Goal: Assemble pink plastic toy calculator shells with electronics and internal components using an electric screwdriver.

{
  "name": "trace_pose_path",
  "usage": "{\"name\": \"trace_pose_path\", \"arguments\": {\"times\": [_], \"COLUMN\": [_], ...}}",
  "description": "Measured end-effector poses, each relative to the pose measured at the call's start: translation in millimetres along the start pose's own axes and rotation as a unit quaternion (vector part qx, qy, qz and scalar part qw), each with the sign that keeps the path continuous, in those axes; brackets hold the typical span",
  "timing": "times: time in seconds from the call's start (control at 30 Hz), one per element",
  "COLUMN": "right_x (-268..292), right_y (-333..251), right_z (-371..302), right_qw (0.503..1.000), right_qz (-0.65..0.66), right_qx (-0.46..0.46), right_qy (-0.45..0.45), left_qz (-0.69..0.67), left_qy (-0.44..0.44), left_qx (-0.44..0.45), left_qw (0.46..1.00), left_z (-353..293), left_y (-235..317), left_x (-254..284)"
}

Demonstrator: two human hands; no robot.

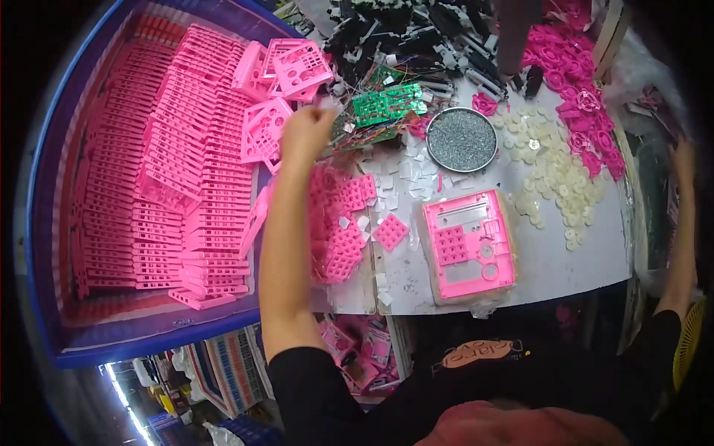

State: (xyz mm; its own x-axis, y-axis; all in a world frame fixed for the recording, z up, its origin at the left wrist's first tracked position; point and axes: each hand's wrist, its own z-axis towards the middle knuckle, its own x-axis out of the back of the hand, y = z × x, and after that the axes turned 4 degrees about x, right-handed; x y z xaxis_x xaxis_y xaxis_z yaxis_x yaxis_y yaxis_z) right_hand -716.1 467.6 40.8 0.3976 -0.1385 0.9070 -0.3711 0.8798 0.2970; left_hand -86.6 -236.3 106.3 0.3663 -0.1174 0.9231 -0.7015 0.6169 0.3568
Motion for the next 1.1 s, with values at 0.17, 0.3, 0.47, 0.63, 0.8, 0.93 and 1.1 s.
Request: {"name": "trace_pose_path", "arguments": {"times": [0.17,0.3,0.47,0.63,0.8,0.93,1.1], "right_x": [35,55,84,175,249,276,311], "right_y": [-84,-78,-92,-196,-322,-406,-482], "right_z": [-16,-40,-61,-134,-184,-206,-225], "right_qw": [0.972,0.964,0.946,0.871,0.763,0.673,0.361], "right_qz": [0.153,0.158,0.226,0.39,0.479,0.546,0.811], "right_qx": [0.138,0.15,0.165,0.238,0.415,0.497,0.369], "right_qy": [0.109,0.153,0.163,0.18,0.13,0.039,-0.274], "left_qz": [0.106,0.046,-0.055,-0.799,-0.791,-0.579,-0.138], "left_qy": [-0.146,-0.059,0.119,0.083,0.139,0.237,0.365], "left_qx": [0.179,0.153,0.08,0.192,0.127,0.121,-0.226], "left_qw": [0.967,0.985,0.988,0.564,0.582,0.771,0.893], "left_z": [71,62,53,45,-15,-33,-95], "left_y": [35,56,49,6,16,-4,82], "left_x": [-92,-89,-80,-16,29,82,74]}}
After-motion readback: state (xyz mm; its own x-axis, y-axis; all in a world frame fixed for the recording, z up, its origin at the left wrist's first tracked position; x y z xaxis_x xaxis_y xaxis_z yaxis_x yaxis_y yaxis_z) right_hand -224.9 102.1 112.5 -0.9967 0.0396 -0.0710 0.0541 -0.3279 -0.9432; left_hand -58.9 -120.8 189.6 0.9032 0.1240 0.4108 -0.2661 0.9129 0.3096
